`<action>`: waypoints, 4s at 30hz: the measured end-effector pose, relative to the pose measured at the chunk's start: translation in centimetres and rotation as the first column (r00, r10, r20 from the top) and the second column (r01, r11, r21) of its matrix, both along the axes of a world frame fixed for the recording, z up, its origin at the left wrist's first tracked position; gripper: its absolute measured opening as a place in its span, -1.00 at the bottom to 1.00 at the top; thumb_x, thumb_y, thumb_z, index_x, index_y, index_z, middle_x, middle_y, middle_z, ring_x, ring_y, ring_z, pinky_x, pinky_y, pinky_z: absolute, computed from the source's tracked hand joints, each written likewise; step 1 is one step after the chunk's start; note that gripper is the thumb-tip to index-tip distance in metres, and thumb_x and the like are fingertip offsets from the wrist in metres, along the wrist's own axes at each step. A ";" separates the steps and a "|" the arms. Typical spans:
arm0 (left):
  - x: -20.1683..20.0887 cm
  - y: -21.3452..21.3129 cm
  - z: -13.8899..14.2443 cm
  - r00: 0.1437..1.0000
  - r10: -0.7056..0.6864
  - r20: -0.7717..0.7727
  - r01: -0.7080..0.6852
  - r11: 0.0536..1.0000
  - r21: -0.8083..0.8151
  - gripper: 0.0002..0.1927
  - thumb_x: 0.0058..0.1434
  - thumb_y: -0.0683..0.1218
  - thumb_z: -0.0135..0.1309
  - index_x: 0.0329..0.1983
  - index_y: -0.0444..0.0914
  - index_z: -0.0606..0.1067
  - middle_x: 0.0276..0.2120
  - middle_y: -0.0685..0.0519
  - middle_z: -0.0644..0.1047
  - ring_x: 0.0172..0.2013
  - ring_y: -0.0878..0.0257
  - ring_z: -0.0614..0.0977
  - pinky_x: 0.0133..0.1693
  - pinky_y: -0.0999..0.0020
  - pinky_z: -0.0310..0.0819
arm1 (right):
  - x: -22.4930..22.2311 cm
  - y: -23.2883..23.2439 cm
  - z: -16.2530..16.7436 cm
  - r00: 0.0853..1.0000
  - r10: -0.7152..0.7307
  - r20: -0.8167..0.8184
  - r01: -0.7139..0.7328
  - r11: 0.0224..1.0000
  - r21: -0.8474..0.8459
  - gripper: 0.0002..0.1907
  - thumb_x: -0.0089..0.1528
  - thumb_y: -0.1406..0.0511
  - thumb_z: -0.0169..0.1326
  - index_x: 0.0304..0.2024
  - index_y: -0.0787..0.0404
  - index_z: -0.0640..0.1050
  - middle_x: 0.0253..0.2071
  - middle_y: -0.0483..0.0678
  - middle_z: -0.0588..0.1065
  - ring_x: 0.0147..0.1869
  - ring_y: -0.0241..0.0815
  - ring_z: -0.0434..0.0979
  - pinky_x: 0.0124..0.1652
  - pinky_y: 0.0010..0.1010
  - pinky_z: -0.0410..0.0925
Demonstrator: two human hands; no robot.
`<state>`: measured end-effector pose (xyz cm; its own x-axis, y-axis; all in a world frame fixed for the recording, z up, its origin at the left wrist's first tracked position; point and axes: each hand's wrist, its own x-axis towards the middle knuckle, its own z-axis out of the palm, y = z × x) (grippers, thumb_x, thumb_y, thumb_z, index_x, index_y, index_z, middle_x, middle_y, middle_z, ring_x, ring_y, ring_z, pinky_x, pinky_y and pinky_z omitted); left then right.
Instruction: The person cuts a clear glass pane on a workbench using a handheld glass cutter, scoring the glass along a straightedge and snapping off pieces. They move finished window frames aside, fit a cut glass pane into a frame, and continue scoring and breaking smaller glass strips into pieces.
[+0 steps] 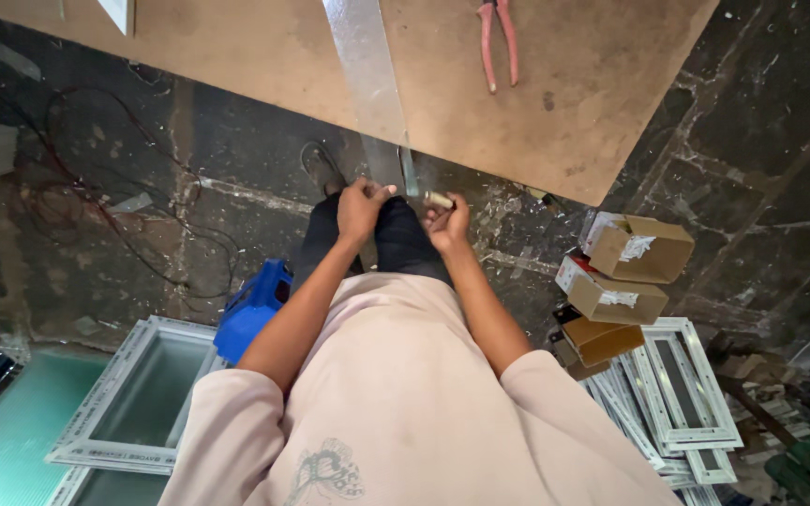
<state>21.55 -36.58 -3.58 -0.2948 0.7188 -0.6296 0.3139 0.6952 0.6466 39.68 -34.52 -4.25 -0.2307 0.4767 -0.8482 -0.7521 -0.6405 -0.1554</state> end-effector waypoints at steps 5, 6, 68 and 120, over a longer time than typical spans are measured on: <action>0.1 0.4 -0.3 1.000 0.013 0.007 -0.013 1.000 -0.006 -0.60 0.13 0.08 0.37 -0.32 -0.36 0.59 -0.50 -0.07 0.59 -0.47 0.12 0.60 -0.33 0.25 0.48 | -0.5 -0.1 0.5 0.994 0.033 0.109 -0.015 0.987 -0.160 -0.55 0.27 0.02 -0.03 -0.03 0.20 0.56 -0.17 0.03 0.67 -0.21 -0.08 0.56 -0.22 -0.24 0.38; 0.3 0.4 -0.3 0.999 0.037 0.024 -0.038 0.999 0.002 -0.62 0.13 0.06 0.37 -0.31 -0.36 0.59 -0.51 -0.06 0.60 -0.47 0.16 0.60 -0.34 0.29 0.48 | -0.8 -0.1 0.6 0.994 0.029 0.104 -0.007 0.978 -0.209 -0.54 0.26 0.02 -0.06 -0.04 0.21 0.55 -0.12 0.04 0.65 -0.08 -0.04 0.60 -0.10 -0.16 0.42; -7.9 0.7 1.6 0.966 0.228 0.125 -0.242 0.964 0.106 -0.40 0.28 0.26 0.15 -0.57 -0.35 0.51 -0.70 0.00 0.48 -0.63 0.27 0.52 -0.48 0.22 0.41 | -11.8 4.2 3.2 0.978 0.122 0.169 -0.119 0.993 -0.026 -0.59 0.31 -0.04 -0.03 0.07 0.00 0.51 0.05 0.00 0.64 -0.01 -0.15 0.64 -0.14 -0.31 0.38; -12.6 12.2 7.3 0.956 0.292 0.018 -0.287 0.925 0.248 -0.50 0.48 0.11 -0.12 -0.33 -0.41 0.50 -0.37 -0.35 0.55 -0.31 -0.32 0.55 -0.17 -0.07 0.40 | -18.5 17.2 8.6 0.104 -0.077 0.992 -0.834 0.537 0.129 -0.65 0.24 0.13 0.24 -0.31 0.35 0.64 -0.44 -0.03 0.57 -0.41 -0.24 0.55 -0.36 -0.42 0.37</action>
